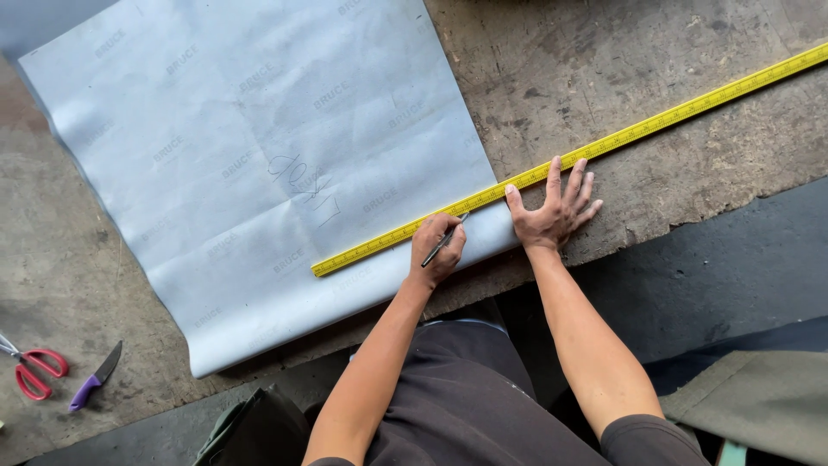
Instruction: Measuring and marking a piece of grey fabric with a ruler and pen on a workbench.
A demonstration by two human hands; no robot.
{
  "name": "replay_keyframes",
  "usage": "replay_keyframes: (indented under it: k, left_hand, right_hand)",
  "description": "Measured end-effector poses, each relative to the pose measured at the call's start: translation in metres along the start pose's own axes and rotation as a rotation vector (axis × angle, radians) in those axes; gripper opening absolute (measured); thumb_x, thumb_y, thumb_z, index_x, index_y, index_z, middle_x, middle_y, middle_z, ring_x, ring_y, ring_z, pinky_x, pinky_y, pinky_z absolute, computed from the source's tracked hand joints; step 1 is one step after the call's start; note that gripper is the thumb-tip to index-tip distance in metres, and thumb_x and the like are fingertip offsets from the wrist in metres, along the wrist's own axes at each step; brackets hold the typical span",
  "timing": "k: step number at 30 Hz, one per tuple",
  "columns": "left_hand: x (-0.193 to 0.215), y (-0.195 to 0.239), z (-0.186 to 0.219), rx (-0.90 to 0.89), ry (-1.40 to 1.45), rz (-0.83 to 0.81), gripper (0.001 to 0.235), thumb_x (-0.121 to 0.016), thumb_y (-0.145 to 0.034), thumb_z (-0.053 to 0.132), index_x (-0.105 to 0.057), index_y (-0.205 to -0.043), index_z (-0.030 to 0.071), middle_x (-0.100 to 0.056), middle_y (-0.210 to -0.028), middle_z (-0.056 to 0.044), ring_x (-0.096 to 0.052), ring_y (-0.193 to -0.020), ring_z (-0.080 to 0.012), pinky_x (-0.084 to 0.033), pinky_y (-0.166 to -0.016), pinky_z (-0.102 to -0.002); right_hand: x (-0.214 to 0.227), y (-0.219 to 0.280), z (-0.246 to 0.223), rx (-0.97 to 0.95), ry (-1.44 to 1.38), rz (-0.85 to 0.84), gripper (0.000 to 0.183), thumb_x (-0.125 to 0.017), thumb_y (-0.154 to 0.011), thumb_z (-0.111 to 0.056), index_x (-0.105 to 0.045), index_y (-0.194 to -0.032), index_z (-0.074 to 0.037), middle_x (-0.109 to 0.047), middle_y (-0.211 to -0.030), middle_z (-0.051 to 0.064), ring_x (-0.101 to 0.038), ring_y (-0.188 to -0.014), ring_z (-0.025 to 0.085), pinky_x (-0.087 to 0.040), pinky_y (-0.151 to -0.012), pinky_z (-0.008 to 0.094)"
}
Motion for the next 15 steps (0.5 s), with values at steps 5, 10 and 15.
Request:
replay_keyframes:
  k: [5, 10, 15]
  left_hand:
    - [-0.0023, 0.0019, -0.0041, -0.025, -0.013, -0.001, 0.004, -0.073, -0.090, 0.013, -0.075, -0.091, 0.011, -0.070, -0.079, -0.013, -0.071, -0.080, -0.0339, -0.059, -0.076, -0.041]
    - [-0.0032, 0.0036, -0.0029, -0.044, -0.026, 0.020, 0.002, -0.074, -0.089, 0.013, -0.075, -0.091, 0.013, -0.071, -0.079, -0.010, -0.071, -0.080, -0.0308, -0.060, -0.077, -0.038]
    - [-0.0050, 0.0056, -0.0058, -0.006, -0.010, -0.004, 0.004, -0.073, -0.090, 0.015, -0.076, -0.091, 0.012, -0.071, -0.080, -0.010, -0.071, -0.083, -0.0317, -0.059, -0.078, -0.040]
  right_hand:
    - [0.0020, 0.0007, -0.0014, 0.010, -0.008, 0.007, 0.096, -0.078, -0.080, -0.065, -0.052, -0.160, -0.019, -0.029, -0.170, 0.018, -0.024, -0.154, 0.046, -0.015, -0.114, 0.077]
    - [0.0007, 0.0003, -0.0001, 0.008, 0.001, 0.017, 0.095, -0.076, -0.081, -0.067, -0.053, -0.159, -0.019, -0.030, -0.170, 0.018, -0.025, -0.154, 0.046, -0.015, -0.114, 0.076]
    - [0.0020, 0.0010, -0.0009, 0.002, -0.013, 0.011, 0.095, -0.076, -0.081, -0.067, -0.052, -0.160, -0.020, -0.029, -0.171, 0.017, -0.024, -0.154, 0.045, -0.014, -0.115, 0.076]
Point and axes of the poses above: each hand's wrist, its own y-axis away from the middle knuckle, its own x-axis out of the back of the hand, z = x × y, the point moved 9 cm from there along -y, towards the middle knuckle
